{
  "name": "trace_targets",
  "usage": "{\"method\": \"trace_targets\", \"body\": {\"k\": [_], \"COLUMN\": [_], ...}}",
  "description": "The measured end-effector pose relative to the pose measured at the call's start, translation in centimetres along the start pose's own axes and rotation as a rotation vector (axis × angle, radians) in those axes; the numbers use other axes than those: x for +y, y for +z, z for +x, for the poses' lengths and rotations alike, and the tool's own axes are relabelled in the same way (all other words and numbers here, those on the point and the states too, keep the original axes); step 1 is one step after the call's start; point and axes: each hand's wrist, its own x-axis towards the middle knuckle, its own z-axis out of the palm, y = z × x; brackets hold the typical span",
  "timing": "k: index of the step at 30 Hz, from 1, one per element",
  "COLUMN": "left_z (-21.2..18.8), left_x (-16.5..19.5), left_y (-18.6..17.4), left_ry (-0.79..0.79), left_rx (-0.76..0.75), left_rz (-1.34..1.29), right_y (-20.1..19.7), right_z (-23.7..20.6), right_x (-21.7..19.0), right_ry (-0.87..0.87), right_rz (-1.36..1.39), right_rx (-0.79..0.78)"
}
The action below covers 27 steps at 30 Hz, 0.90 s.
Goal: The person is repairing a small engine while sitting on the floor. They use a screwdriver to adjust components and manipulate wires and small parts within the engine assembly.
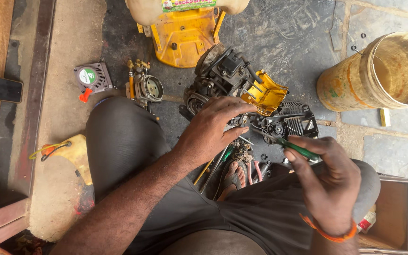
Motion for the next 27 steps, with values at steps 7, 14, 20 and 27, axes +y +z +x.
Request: {"method": "trace_targets", "body": {"k": [7,14,20,27], "left_z": [0.1,0.0,0.1,0.4], "left_x": [0.7,0.5,0.5,0.4], "left_y": [0.2,0.3,0.3,0.4], "left_ry": [0.038,0.017,0.010,-0.002], "left_rx": [-0.023,-0.049,-0.056,-0.048], "left_rz": [0.037,0.087,0.105,0.105], "right_y": [1.4,1.8,2.0,3.1], "right_z": [1.0,1.2,1.8,2.7], "right_x": [-1.3,-1.7,-3.1,-3.0], "right_ry": [-0.067,-0.107,-0.215,-0.276], "right_rz": [-0.102,-0.238,-0.391,-0.503], "right_rx": [-0.003,-0.033,-0.050,-0.021]}}
